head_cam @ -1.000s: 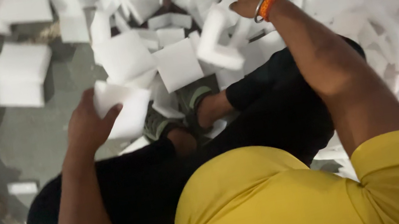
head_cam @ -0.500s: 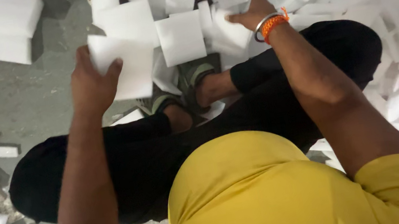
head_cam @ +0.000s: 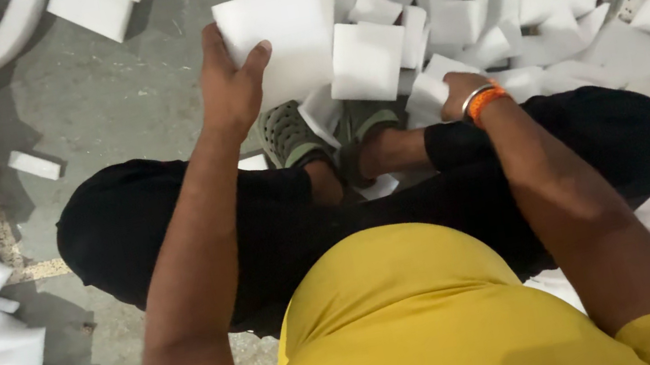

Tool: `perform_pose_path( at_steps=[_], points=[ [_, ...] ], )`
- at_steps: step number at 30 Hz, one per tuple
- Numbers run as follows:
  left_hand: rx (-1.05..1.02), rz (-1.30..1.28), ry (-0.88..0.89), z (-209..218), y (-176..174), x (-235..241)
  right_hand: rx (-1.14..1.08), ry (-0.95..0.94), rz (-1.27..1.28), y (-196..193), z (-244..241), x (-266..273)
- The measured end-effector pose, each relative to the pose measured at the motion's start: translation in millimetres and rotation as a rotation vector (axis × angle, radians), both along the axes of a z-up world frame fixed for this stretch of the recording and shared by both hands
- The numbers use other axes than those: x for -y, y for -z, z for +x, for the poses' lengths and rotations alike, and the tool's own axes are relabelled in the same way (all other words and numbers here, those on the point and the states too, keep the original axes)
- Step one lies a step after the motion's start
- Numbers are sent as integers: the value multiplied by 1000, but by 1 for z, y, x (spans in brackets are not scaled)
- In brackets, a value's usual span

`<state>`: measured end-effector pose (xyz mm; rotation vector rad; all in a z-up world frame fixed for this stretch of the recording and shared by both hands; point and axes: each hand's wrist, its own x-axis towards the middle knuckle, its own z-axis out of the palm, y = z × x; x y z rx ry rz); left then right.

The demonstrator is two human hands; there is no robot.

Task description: The person sits cross-legged on the floor and repeatedly picks up white foam blocks. They place each block into a cutting machine to slice it, then remove the cut pieces and drop them onto a pile on the floor.

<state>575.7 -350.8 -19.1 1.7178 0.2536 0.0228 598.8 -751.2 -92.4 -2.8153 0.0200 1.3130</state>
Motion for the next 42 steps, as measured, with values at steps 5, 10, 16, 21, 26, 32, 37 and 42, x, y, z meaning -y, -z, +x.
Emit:
perform_pose_path(
  at_steps=[5, 10, 16, 21, 26, 32, 37, 42],
  points=[
    [113, 106, -54, -1, -7, 0, 531, 245, 331, -69, 15, -6],
    [243, 277, -49, -5, -22, 19, 545, 538, 1393, -120, 3, -35],
    [94, -99, -5, -27, -29, 63, 628, 555, 1573, -105, -7, -104],
    [66, -449, -5, -37, -15, 63, 478, 762, 1621, -105, -7, -119],
    [72, -417, -27, -33, -4, 68, 437, 330, 1676, -121, -2, -110],
    [-155, -379, 327, -30, -6, 81, 555, 342, 1572, -128, -4, -93],
    [-67, -486, 272, -30, -14, 86, 727, 169, 1141, -124, -5, -92],
    [52, -493, 244, -24, -26, 73, 757, 233, 1341, -126, -16, -102]
  ],
)
